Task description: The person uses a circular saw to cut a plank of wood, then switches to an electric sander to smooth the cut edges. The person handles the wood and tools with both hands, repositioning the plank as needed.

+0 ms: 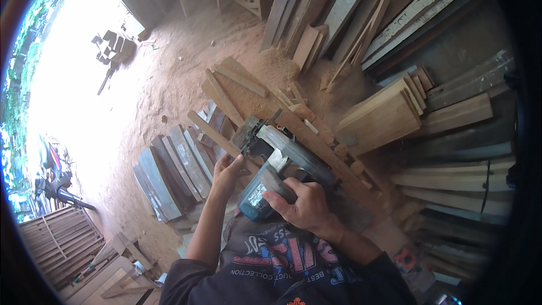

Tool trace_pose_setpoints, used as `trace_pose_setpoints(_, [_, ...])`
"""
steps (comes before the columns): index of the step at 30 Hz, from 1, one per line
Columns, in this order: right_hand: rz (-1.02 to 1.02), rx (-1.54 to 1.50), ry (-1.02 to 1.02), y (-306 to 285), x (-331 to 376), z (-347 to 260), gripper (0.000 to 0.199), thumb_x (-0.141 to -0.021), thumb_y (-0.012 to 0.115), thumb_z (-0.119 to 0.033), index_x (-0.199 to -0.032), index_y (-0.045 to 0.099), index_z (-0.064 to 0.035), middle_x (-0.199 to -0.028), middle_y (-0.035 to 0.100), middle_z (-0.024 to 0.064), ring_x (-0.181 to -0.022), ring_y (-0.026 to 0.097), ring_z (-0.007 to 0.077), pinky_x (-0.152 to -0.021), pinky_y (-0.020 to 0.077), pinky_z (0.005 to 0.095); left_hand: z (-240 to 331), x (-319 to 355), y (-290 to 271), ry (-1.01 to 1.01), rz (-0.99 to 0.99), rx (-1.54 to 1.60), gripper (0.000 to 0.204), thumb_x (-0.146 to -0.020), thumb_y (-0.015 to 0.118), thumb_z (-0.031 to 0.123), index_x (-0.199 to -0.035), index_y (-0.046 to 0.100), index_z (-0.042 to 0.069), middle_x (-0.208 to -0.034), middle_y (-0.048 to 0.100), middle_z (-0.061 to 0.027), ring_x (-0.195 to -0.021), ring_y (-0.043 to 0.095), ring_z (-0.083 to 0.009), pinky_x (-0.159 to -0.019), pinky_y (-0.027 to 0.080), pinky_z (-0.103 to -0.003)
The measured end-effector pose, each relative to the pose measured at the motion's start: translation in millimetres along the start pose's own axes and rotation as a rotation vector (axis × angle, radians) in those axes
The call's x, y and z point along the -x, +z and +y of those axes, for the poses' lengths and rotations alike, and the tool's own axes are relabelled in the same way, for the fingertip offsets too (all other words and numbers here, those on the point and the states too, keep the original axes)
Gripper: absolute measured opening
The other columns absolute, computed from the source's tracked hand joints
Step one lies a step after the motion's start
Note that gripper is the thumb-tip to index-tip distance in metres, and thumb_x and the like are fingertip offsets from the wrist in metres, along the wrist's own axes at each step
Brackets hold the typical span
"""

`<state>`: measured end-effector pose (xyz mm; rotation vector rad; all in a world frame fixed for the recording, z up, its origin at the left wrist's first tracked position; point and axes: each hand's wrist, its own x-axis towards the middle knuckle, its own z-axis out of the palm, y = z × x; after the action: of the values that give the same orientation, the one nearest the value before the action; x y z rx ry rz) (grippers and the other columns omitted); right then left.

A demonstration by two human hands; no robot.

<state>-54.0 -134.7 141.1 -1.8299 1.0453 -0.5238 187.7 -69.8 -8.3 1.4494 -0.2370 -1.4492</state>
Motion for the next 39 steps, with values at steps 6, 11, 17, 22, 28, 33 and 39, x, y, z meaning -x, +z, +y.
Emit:
trace_pose_setpoints(6, [0.033, -0.013, -0.009, 5.8, -3.8, -2.3, 0.058, -0.098, 0.077, -0.056, -0.081, 0.067, -0.001, -0.061, 0.067, 0.0218, -0.059, 0.073, 0.0411, -0.053, 0.057, 0.0465, 6.0, -0.3, -1.4, -0.003, 0.018, -0.002, 0.035, -0.108, 0.07, 0.022, -0.136, 0.062, 0.002, -0.121, 0.075, -0.0103, -0.102, 0.075, -0.0216, -0.086, 0.062, -0.039])
trace_pose_setpoints(11, [0.037, 0.019, -0.014, 8.2, -6.0, -3.5, 0.06, -0.099, 0.075, -0.058, -0.083, 0.069, 0.0, -0.06, 0.067, 0.0225, -0.06, 0.074, 0.0412, -0.054, 0.0581, 0.0475, 10.0, -0.4, -4.7, -0.02, 0.015, -0.008, 0.036, -0.108, 0.07, 0.023, -0.136, 0.063, 0.002, -0.118, 0.075, -0.0098, -0.101, 0.074, -0.0211, -0.086, 0.062, -0.039])
trace_pose_setpoints(17, [0.049, -0.002, -0.008, 10.0, -10.6, -7.6, 0.062, -0.099, 0.074, -0.059, -0.085, 0.071, 0.0014, -0.062, 0.068, 0.0233, -0.061, 0.074, 0.0415, -0.055, 0.06, 0.0479, 16.4, -2.0, -6.5, -0.031, 0.029, -0.014, 0.034, -0.108, 0.069, 0.024, -0.134, 0.063, 0.002, -0.117, 0.075, -0.0111, -0.099, 0.074, -0.021, -0.085, 0.06, -0.038])
trace_pose_setpoints(22, [0.048, 0.017, 0.017, 8.3, -12.3, -15.4, 0.057, -0.096, 0.08, -0.054, -0.083, 0.071, 0.001, -0.061, 0.067, 0.0234, -0.061, 0.074, 0.0412, -0.056, 0.0591, 0.0474, 15.7, -5.0, -14.7, 0.005, -0.006, -0.025, 0.035, -0.108, 0.067, 0.021, -0.133, 0.062, -0.003, -0.121, 0.073, -0.0154, -0.104, 0.074, -0.0262, -0.088, 0.062, -0.041])
trace_pose_setpoints(28, [0.013, 0.033, 0.072, 10.9, -14.1, -17.7, 0.067, -0.096, 0.076, -0.062, -0.087, 0.073, 0.0042, -0.059, 0.065, 0.0253, -0.061, 0.073, 0.0443, -0.058, 0.0603, 0.05, 14.5, -13.0, -26.1, -0.003, -0.034, -0.011, 0.031, -0.11, 0.066, 0.024, -0.131, 0.064, 0.0, -0.115, 0.074, -0.0107, -0.1, 0.073, -0.0222, -0.084, 0.06, -0.038])
trace_pose_setpoints(33, [0.036, 0.016, 0.054, 17.0, -16.9, -16.3, 0.075, -0.096, 0.071, -0.069, -0.081, 0.072, 0.0047, -0.057, 0.063, 0.0256, -0.059, 0.072, 0.0454, -0.059, 0.0604, 0.05, 23.5, -11.7, -26.6, -0.042, 0.037, -0.092, 0.032, -0.111, 0.065, 0.024, -0.132, 0.065, -0.001, -0.113, 0.072, -0.009, -0.098, 0.071, -0.0181, -0.083, 0.057, -0.033])
trace_pose_setpoints(39, [0.04, -0.003, 0.056, 18.7, -16.3, -17.6, 0.077, -0.096, 0.07, -0.071, -0.081, 0.073, 0.005, -0.057, 0.064, 0.0251, -0.059, 0.072, 0.0449, -0.06, 0.0608, 0.051, 27.0, -9.7, -26.6, -0.033, 0.04, -0.092, 0.035, -0.111, 0.067, 0.024, -0.134, 0.064, -0.002, -0.118, 0.072, -0.01, -0.105, 0.07, -0.0177, -0.088, 0.057, -0.032])
